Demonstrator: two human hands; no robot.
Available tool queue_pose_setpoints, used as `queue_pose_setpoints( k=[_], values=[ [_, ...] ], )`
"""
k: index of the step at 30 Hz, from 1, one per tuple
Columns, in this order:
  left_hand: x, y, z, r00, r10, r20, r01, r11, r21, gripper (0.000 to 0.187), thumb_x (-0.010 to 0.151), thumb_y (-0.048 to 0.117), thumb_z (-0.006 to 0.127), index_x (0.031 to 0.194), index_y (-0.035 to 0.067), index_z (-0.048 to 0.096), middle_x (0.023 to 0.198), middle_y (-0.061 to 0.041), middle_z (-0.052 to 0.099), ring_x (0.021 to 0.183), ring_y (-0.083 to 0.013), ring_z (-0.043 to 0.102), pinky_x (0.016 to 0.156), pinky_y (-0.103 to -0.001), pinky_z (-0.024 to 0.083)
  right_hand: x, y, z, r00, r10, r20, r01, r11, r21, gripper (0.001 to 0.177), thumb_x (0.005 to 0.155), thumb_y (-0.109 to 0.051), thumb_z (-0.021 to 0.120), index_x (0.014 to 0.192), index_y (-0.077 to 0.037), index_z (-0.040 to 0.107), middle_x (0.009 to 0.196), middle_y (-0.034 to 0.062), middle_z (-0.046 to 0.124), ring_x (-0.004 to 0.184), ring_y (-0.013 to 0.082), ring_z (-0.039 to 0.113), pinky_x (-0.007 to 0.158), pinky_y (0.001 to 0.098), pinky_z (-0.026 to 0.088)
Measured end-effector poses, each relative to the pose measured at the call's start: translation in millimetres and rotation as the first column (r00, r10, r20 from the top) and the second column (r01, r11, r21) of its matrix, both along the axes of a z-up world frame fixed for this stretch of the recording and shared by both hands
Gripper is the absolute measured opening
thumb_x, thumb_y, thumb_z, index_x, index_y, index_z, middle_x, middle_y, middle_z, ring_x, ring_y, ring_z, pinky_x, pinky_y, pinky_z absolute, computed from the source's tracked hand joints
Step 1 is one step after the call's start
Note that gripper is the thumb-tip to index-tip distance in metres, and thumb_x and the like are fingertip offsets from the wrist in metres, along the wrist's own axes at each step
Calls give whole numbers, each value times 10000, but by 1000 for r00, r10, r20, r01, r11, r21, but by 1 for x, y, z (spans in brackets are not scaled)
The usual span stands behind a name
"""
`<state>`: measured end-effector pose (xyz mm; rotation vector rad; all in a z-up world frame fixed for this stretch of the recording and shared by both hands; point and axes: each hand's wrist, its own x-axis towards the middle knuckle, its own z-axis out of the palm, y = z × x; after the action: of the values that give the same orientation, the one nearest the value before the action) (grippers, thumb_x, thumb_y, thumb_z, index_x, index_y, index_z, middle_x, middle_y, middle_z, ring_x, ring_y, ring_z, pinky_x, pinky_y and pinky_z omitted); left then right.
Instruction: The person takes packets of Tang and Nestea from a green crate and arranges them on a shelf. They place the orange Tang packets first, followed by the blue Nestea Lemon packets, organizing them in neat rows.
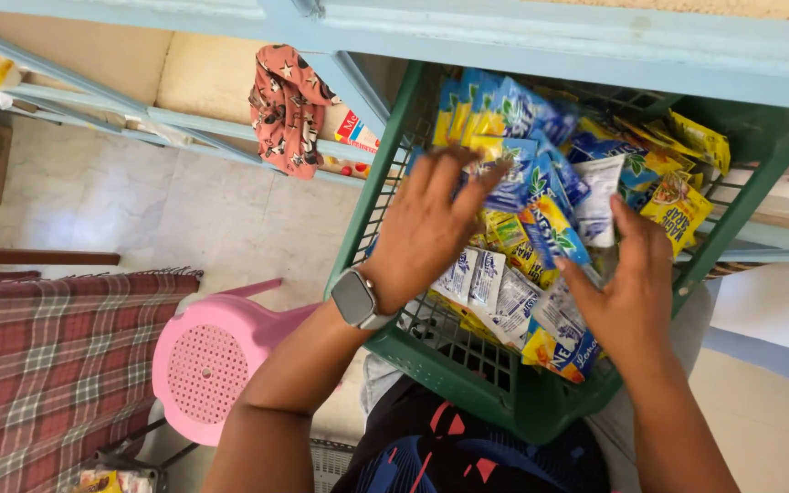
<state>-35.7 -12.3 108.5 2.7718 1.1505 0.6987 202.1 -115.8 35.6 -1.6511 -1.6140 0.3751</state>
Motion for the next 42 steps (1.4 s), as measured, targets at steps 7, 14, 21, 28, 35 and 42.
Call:
queue_pose_setpoints(
  k=[7, 14, 21, 28, 35, 42],
  values=[
    [-5, -35, -102, 940, -333, -75, 318, 934, -161, 793, 584, 238, 784, 1359, 143, 645, 1325, -105, 639, 1209, -367, 557, 901, -490, 496, -12, -29, 7, 998, -9, 67, 5, 998, 60, 766, 832, -174, 848, 1495, -3, 504, 1472, 235, 519, 1412, 415, 456, 1189, 492, 372],
    [-3, -21, -22, 631, -621, -465, 95, 657, -748, 339, 906, 405, 678, 1144, 170, 734, 1124, -60, 695, 1157, -284, 645, 952, -446, 528, -24, -44, -14, 980, 51, 191, -61, 997, 47, 338, 806, -163, 830, 1127, -112, 739, 1316, 44, 624, 1376, 376, 487, 1155, 487, 405],
    [12, -23, -143, 970, -153, -189, 108, 968, -225, 354, 830, 212, 700, 1146, 61, 760, 1094, -132, 653, 1063, -357, 631, 678, -418, 594, -40, -40, -12, 985, 94, 148, -103, 993, 52, 310, 816, -169, 811, 1118, -136, 745, 1281, 46, 633, 1316, 360, 529, 1115, 474, 449],
    [10, -18, -76, 829, -256, -497, 79, 934, -349, 219, 803, 191, 708, 1000, 109, 757, 1146, -107, 668, 1047, -339, 656, 661, -402, 606, -32, -43, 0, 985, 85, 150, -94, 994, 56, 329, 805, -177, 814, 1122, -137, 736, 1288, 11, 650, 1330, 357, 540, 1115, 469, 449],
    [-4, -8, 54, 934, -256, 250, 350, 801, -485, 206, 844, 186, 800, 1014, 89, 735, 957, -64, 759, 864, -281, 735, 710, -390, 563, -25, -26, 29, 804, 130, -581, -152, 988, 10, 591, 820, -82, 770, 1364, -16, 550, 1347, 118, 616, 1259, 196, 611, 1007, 337, 521],
    [-1, -8, 58, 822, 103, 560, 429, 533, -729, 186, 917, 92, 810, 1081, 29, 748, 920, -21, 760, 807, -75, 684, 697, -231, 558, 1, -29, 9, 715, -15, -699, -90, 989, -114, 270, 817, 33, 801, 1061, 93, 704, 896, 127, 776, 764, 143, 712, 679, 260, 560]
  ],
)
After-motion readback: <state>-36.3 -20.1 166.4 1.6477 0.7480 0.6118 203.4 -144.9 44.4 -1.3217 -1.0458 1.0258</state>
